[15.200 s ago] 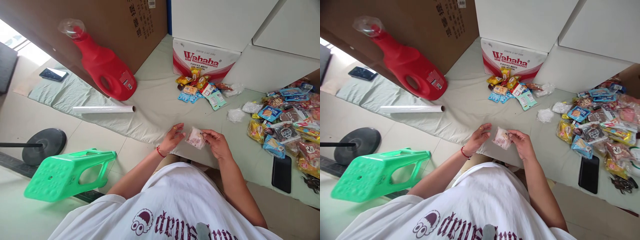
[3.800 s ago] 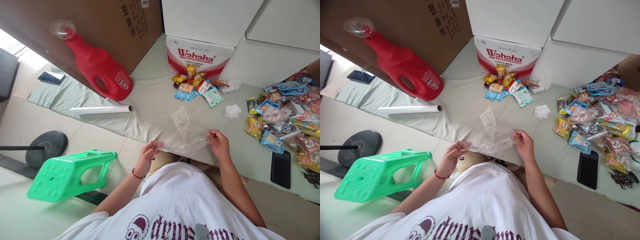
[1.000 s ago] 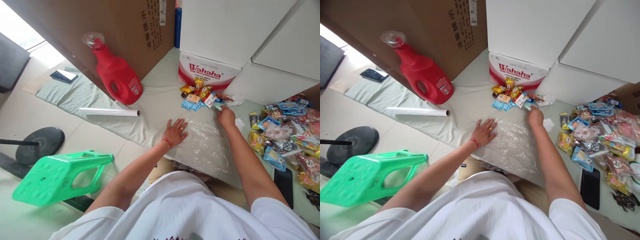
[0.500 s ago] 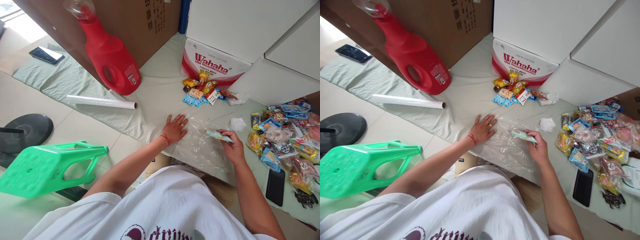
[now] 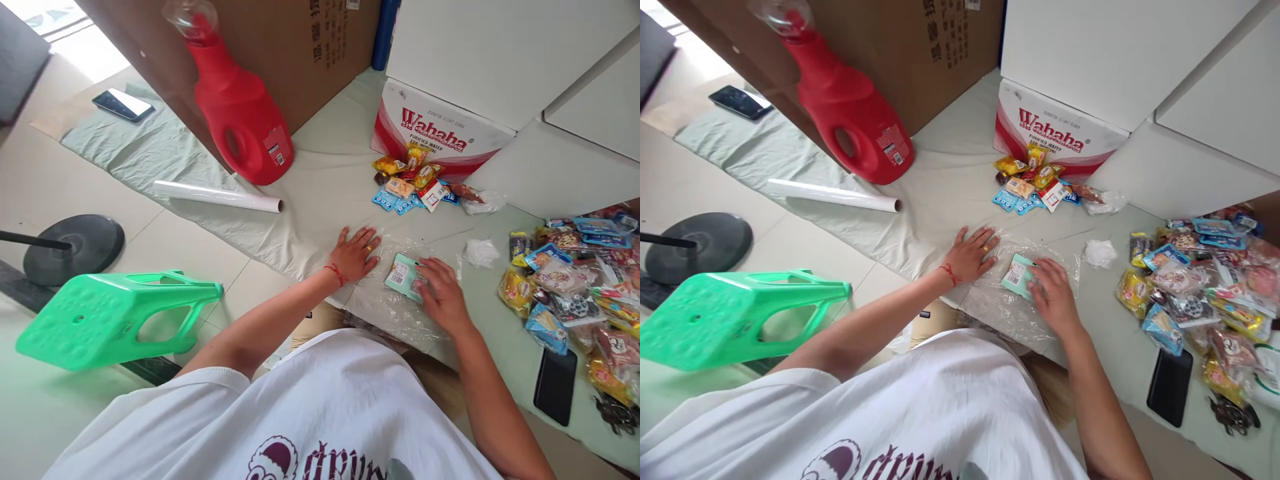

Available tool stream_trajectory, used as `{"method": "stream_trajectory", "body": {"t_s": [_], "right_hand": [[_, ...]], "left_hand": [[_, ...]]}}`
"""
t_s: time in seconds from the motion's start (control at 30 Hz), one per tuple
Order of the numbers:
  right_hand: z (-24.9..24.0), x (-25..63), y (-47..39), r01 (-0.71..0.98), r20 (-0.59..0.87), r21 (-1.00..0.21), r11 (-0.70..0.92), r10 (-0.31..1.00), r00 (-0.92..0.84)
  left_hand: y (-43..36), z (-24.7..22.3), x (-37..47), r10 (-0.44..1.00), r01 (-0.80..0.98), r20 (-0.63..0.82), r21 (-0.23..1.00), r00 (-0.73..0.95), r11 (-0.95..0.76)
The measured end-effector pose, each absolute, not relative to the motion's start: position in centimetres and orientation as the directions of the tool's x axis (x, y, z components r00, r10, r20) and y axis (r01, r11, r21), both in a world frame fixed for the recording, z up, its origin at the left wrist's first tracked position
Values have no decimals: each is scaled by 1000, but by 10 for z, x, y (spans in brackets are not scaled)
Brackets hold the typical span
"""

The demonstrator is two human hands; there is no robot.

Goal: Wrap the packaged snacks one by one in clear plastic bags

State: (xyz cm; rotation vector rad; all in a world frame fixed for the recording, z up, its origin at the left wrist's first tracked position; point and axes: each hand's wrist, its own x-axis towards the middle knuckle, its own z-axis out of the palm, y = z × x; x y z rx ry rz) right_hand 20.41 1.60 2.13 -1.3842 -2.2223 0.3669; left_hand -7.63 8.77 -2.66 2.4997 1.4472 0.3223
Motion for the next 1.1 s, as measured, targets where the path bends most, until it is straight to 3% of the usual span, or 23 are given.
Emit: {"method": "stream_trajectory", "body": {"t_s": [0.13, 0.23, 0.4, 0.5, 0.63, 0.77, 1.1], "right_hand": [[1, 158, 18, 846, 104, -335, 415, 908, -405], [-12, 156, 20, 867, 57, -312, 390, 918, -392], [-6, 195, 25, 760, 30, -411, 504, 841, -541], [4, 213, 27, 755, 65, -442, 485, 857, -512], [9, 204, 18, 830, 183, -327, 452, 892, -413], [-2, 175, -2, 840, 119, -190, 509, 861, -495], [-16, 175, -26, 892, 25, -139, 429, 902, -430]], "left_hand": [[87, -26, -77, 870, 821, 71, 301, 488, -485], [88, -26, -76, 870, 824, 59, 294, 490, -484], [89, -26, -75, 865, 827, 45, 273, 500, -492], [89, -27, -75, 866, 829, 49, 265, 498, -492], [89, -28, -75, 864, 827, 54, 264, 501, -496], [89, -28, -75, 864, 829, 53, 258, 500, -496], [87, -27, -73, 881, 848, 34, 254, 472, -465]]}}
